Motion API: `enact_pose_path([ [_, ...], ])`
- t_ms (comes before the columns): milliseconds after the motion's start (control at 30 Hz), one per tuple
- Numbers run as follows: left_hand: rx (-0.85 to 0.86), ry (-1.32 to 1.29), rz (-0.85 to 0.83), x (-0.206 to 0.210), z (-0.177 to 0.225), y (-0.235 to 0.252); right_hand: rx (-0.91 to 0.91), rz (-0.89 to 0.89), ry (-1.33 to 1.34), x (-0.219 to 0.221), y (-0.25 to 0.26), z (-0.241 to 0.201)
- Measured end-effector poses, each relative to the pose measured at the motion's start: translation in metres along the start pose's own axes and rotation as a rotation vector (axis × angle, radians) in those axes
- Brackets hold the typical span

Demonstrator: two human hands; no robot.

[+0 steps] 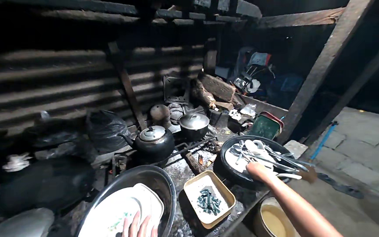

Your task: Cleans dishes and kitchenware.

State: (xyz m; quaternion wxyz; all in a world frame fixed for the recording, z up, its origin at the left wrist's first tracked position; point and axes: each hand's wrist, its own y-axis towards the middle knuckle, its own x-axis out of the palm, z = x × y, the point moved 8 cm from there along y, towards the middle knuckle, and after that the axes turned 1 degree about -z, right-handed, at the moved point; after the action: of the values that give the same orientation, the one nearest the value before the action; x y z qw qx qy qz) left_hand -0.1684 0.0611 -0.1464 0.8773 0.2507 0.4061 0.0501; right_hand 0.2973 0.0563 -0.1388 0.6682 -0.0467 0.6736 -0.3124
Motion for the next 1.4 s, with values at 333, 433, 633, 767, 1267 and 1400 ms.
enact_pose_path([
  [333, 0.18, -0.243, -0.048, 0.014, 0.067, 0.047, -0.134, 0.168, 0.11, -0.074, -0.028, -0.002],
  [433, 0.203, -0.369, -0.131, 0.02, 0.093, 0.062, -0.161, 0.42, 0.241, -0.099, -0.029, 0.021],
  [633, 0.084, -0.763, -0.487, 0.033, 0.155, 0.097, -0.132, 0.801, 0.757, -0.141, -0.072, 0.041],
  [767, -0.287, -1.144, -0.673, 0.061, 0.185, 0.108, -0.279, 1.002, 0.701, -0.142, -0.121, -0.041],
  [1267, -0.884, -1.234, 0.197, 0.022, 0.034, 0.095, -0.581, 0.089, 0.514, 0.028, -0.005, -0.171],
  [1400, -0.865, -1.234, 0.211, 0.01, 0.029, 0.096, -0.5, -0.13, 0.155, 0.073, 0.001, -0.205],
])
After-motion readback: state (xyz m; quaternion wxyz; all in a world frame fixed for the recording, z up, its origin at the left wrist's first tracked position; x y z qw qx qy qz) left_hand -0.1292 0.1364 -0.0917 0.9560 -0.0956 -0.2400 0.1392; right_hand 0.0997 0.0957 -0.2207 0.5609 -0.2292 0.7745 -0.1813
